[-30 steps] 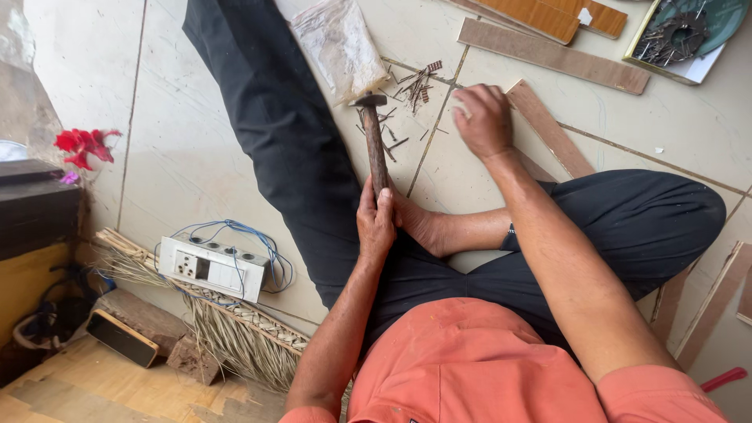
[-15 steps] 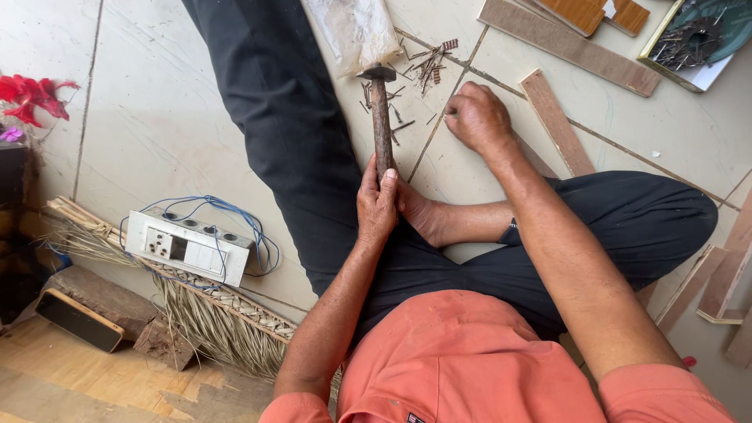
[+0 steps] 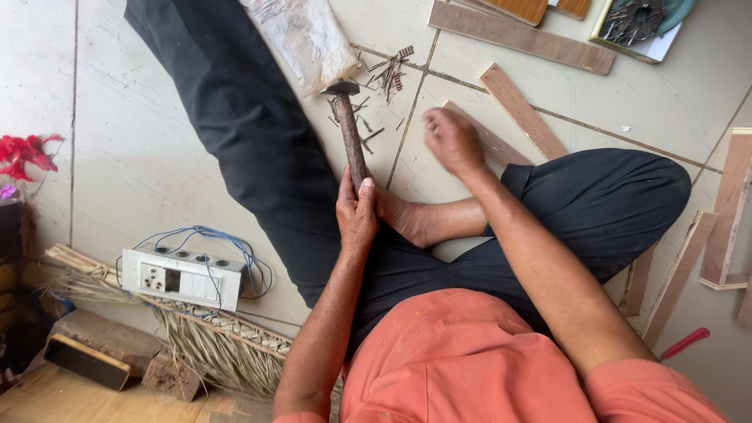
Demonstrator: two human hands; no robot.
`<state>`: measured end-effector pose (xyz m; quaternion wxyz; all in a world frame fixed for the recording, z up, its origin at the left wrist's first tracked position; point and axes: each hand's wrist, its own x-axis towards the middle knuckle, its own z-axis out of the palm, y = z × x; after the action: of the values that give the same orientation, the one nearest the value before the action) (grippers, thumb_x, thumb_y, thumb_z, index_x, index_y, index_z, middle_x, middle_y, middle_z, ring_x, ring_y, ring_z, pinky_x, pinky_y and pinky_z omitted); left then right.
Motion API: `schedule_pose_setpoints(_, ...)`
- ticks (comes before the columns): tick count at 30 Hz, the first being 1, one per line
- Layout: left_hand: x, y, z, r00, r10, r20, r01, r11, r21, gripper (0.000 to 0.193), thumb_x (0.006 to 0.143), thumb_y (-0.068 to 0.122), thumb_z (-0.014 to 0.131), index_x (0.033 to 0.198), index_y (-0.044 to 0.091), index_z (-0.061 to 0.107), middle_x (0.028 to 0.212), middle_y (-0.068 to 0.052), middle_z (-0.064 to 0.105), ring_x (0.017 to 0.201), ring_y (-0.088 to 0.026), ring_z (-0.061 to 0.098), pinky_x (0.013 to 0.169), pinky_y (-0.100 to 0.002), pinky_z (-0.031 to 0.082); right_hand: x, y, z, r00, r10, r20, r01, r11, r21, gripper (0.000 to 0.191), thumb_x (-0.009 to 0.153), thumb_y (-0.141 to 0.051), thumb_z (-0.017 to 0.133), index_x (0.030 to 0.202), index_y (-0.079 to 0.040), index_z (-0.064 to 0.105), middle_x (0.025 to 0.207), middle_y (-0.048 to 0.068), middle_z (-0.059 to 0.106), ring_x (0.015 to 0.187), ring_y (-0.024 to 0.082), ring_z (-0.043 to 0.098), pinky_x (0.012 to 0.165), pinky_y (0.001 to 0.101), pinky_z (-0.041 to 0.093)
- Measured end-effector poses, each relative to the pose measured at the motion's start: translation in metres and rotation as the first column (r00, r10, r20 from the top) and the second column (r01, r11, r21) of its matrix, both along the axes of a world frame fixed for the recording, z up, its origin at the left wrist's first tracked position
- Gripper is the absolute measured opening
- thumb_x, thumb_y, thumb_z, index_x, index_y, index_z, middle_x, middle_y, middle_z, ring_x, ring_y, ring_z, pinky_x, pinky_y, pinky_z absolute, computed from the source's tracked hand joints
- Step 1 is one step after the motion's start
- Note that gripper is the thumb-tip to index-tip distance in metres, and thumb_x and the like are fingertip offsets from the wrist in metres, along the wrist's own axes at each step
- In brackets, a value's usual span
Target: The person sits on the floor and uses a hammer to drive nails into small wooden planks. They repeatedly pick up nails, position them on the wood, and strike them with the hammer.
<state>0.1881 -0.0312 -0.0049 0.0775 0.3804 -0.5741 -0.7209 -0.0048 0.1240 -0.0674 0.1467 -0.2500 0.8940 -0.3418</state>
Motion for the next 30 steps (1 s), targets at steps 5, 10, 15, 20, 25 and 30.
schedule_pose_setpoints(5,-0.002,0.002,0.003,0.999,-0.019,0.038,0.019,1.0,0.006,0.067,0.102,0.028,0.06,0.159,0.004,0.034,0.069,0.0,0.058,0.052,-0.008,0.054,0.043,-0.024,0.043,-0.022,0.03,-0.017,0.922,-0.337,0.188,0.385,0.837,-0.389,0.017,0.096,-0.005,0.074,0.113,-0.006,0.074,0.099,0.0,0.075,0.084,0.007,0.065,0.078,0.0243,0.056)
schedule_pose_setpoints(10,-0.003,0.005,0.0,1.0,-0.012,0.012,0.012,1.0,-0.01,0.068,0.102,0.026,0.063,0.159,0.003,0.036,0.073,0.0,0.059,0.054,-0.008,0.054,0.045,-0.024,0.044,-0.031,0.026,-0.031,0.895,-0.412,0.171,0.446,0.832,-0.331,0.008,0.094,-0.007,0.079,0.101,-0.006,0.076,0.09,0.0,0.076,0.078,0.008,0.065,0.074,0.026,0.056)
schedule_pose_setpoints(15,-0.003,0.006,-0.003,0.999,-0.021,0.041,0.021,1.0,-0.01,0.069,0.1,0.023,0.065,0.159,0.003,0.034,0.073,-0.001,0.059,0.053,-0.008,0.054,0.045,-0.024,0.044,-0.029,0.022,-0.034,0.903,-0.425,0.063,0.42,0.845,-0.329,0.009,0.093,-0.006,0.081,0.099,-0.007,0.075,0.091,0.003,0.076,0.081,0.012,0.069,0.074,0.0285,0.058)
schedule_pose_setpoints(20,-0.005,0.006,-0.003,0.999,-0.028,0.032,0.028,1.0,-0.013,0.07,0.1,0.023,0.066,0.159,0.003,0.034,0.074,-0.001,0.059,0.053,-0.008,0.054,0.044,-0.023,0.044,-0.028,0.021,-0.035,0.899,-0.436,0.033,0.424,0.851,-0.311,0.008,0.093,-0.007,0.08,0.1,-0.008,0.075,0.092,0.003,0.075,0.082,0.013,0.07,0.075,0.0293,0.058)
schedule_pose_setpoints(25,-0.005,0.006,-0.001,0.998,-0.033,0.056,0.034,0.999,-0.017,0.07,0.1,0.023,0.065,0.16,0.003,0.034,0.073,-0.002,0.06,0.053,-0.008,0.056,0.044,-0.024,0.044,-0.03,0.02,-0.039,0.892,-0.452,0.01,0.433,0.849,-0.304,0.008,0.094,-0.008,0.08,0.099,-0.008,0.075,0.092,0.002,0.075,0.082,0.014,0.07,0.076,0.0307,0.058)
schedule_pose_setpoints(30,-0.006,0.007,-0.001,0.997,-0.033,0.069,0.035,0.999,-0.021,0.072,0.099,0.022,0.065,0.16,0.004,0.032,0.075,-0.002,0.061,0.054,-0.008,0.057,0.044,-0.024,0.046,-0.028,0.02,-0.038,0.894,-0.448,-0.017,0.428,0.864,-0.265,0.007,0.095,-0.011,0.08,0.1,-0.011,0.075,0.093,0.002,0.073,0.083,0.015,0.067,0.076,0.0307,0.057)
